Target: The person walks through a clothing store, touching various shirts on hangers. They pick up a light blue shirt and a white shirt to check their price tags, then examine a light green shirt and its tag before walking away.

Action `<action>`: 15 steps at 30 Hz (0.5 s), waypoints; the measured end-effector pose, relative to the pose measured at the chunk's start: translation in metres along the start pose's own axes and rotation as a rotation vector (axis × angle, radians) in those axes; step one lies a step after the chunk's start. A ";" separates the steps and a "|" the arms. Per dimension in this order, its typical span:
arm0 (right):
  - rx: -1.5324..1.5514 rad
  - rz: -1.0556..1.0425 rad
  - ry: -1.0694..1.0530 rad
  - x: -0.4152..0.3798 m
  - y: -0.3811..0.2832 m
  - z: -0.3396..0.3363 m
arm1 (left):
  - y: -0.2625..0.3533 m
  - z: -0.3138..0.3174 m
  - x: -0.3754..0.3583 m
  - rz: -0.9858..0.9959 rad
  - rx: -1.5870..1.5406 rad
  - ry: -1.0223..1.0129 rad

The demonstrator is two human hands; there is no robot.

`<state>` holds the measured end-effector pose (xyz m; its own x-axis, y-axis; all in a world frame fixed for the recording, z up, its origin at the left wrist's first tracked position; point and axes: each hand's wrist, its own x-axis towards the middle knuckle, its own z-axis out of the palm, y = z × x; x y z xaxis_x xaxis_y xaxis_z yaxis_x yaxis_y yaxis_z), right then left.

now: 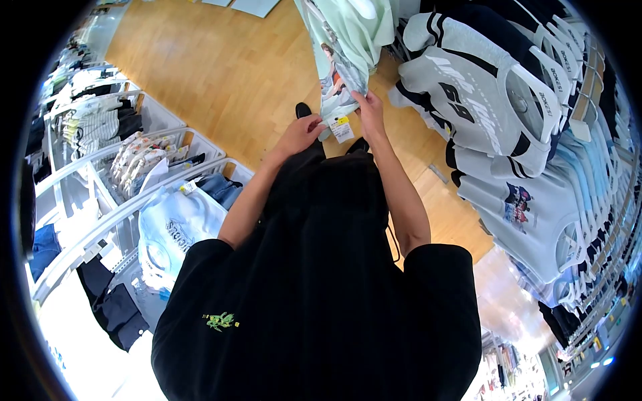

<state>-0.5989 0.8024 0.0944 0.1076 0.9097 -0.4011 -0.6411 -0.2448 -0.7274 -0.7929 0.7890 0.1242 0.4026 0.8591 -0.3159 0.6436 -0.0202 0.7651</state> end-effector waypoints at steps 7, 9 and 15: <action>0.204 0.133 -0.149 -0.013 -0.014 0.011 | -0.006 0.002 0.006 -0.064 0.009 -0.166; 0.131 0.125 -0.152 -0.014 -0.014 0.012 | -0.007 0.006 0.006 0.007 0.003 -0.071; -0.152 0.092 -0.175 -0.018 -0.015 0.021 | 0.036 0.001 0.010 0.237 0.096 0.298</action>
<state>-0.6073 0.7970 0.1239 -0.0878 0.9223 -0.3764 -0.5189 -0.3649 -0.7731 -0.7652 0.7963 0.1487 0.3498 0.9354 0.0508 0.6188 -0.2715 0.7372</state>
